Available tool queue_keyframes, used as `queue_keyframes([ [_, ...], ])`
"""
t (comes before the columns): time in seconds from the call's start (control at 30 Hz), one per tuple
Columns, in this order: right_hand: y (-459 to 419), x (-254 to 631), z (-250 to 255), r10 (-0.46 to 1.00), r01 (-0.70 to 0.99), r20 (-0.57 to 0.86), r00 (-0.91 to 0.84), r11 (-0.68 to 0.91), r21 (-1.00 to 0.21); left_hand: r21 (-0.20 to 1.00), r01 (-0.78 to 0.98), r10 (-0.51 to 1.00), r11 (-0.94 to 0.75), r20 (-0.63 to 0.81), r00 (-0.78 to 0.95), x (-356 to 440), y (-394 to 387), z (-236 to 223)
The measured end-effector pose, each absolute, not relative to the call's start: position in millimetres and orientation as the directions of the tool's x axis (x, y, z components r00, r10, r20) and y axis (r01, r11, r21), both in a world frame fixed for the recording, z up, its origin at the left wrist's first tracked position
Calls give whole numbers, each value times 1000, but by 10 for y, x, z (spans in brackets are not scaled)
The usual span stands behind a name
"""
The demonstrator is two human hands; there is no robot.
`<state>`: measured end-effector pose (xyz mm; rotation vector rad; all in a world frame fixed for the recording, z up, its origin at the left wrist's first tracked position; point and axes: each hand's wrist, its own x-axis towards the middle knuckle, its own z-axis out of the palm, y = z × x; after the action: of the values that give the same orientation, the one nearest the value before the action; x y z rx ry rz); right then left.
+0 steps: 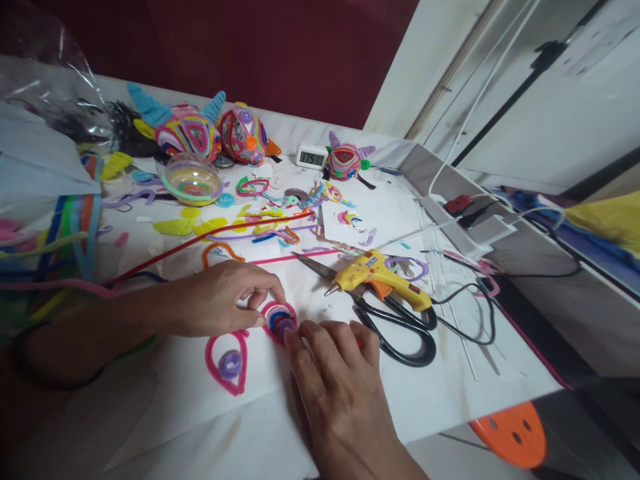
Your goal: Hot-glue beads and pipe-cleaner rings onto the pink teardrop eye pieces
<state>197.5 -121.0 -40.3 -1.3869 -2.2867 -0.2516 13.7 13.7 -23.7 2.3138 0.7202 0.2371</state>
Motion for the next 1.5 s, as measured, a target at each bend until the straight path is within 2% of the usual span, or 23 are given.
queue_keyframes([
  [0.2, -1315, 2012, -449, 733, 839, 603, -314, 511, -184, 673, 426, 554, -605, -29, 832, 131, 145, -235],
  [0.3, -1333, 1975, -455, 713, 829, 631, -307, 526, -191, 673, 433, 555, -600, -40, 831, 124, 144, -226],
  [0.53, -1366, 1964, -457, 753, 853, 587, -299, 486, -190, 670, 421, 554, -612, -17, 832, 129, 141, -244],
  [0.7, -1278, 1906, -399, 764, 862, 478, -433, 506, -28, 662, 431, 550, -614, -32, 834, 142, 135, -214],
  [0.77, -1233, 1871, -389, 771, 863, 449, -452, 506, 0, 650, 440, 554, -619, -35, 832, 142, 129, -206],
  [0.97, -1184, 1827, -393, 800, 867, 380, -465, 497, 14, 662, 425, 551, -617, -21, 834, 129, 136, -235],
  [1.5, -1157, 1796, -437, 798, 874, 406, -445, 486, 4, 655, 415, 544, -631, -7, 839, 140, 131, -228],
])
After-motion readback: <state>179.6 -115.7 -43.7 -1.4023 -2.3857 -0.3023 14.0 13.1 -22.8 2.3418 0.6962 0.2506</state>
